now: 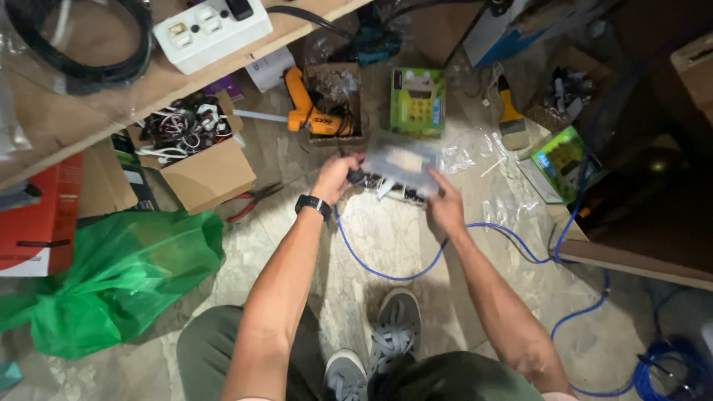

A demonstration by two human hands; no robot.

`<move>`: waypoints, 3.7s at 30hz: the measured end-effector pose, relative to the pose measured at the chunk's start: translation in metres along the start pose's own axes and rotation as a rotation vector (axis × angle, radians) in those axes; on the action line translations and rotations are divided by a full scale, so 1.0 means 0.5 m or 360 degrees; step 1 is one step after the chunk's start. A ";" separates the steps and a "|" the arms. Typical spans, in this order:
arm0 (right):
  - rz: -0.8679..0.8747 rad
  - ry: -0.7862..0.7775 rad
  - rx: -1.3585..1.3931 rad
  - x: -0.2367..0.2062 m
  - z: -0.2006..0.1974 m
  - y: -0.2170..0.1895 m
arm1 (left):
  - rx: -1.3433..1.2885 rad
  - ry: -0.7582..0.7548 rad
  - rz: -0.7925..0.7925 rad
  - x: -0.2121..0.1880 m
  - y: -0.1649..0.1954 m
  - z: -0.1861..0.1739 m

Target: The person coils a white cable on the desk and wraps it with tape, then carries packaged items and a cup across the room to a shelf. They plug cables into a power strip, arrange packaged goods and boxes on the shelf, and sort through a pile of cables and adapters, lifting a bundle of cables at the end.

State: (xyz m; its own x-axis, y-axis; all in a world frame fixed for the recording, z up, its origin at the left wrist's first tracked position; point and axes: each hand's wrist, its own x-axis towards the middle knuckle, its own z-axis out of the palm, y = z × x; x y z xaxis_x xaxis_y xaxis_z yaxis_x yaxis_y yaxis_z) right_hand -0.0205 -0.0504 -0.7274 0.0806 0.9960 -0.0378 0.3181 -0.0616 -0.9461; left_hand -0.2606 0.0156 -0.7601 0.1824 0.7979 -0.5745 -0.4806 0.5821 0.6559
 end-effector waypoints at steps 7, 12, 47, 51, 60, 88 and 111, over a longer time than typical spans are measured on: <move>0.0408 0.0178 0.0383 0.146 -0.077 -0.030 | 0.0393 0.0077 0.0427 -0.005 0.014 0.071; 0.0473 -0.0057 0.0519 0.135 -0.073 -0.047 | 0.1221 0.0168 0.0636 -0.006 -0.008 0.095; -0.0952 -0.0330 -0.0326 0.145 0.017 -0.507 | 0.1303 0.0059 0.1677 -0.337 0.394 0.207; -0.1092 -0.0324 -0.0464 0.153 -0.005 -0.591 | 0.1607 0.0066 0.1975 -0.363 0.453 0.239; -0.1147 -0.0167 -0.0698 0.158 -0.027 -0.663 | 0.2138 0.0178 0.1799 -0.403 0.476 0.291; -0.1627 -0.0474 -0.0382 0.177 0.370 -0.816 | 0.2394 0.1665 0.1667 -0.544 0.503 0.022; -0.0575 0.0001 -0.0392 0.272 0.525 -0.949 | 0.2647 0.1897 0.1661 -0.538 0.535 -0.014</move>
State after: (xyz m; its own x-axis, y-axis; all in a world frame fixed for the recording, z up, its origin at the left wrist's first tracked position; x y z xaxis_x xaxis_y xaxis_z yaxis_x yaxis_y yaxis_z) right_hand -0.4084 0.1310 -0.3679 -0.0770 0.9564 0.2816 0.5420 0.2772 -0.7934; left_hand -0.4441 -0.0444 -0.4333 -0.2890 0.7528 0.5914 0.9568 0.2483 0.1515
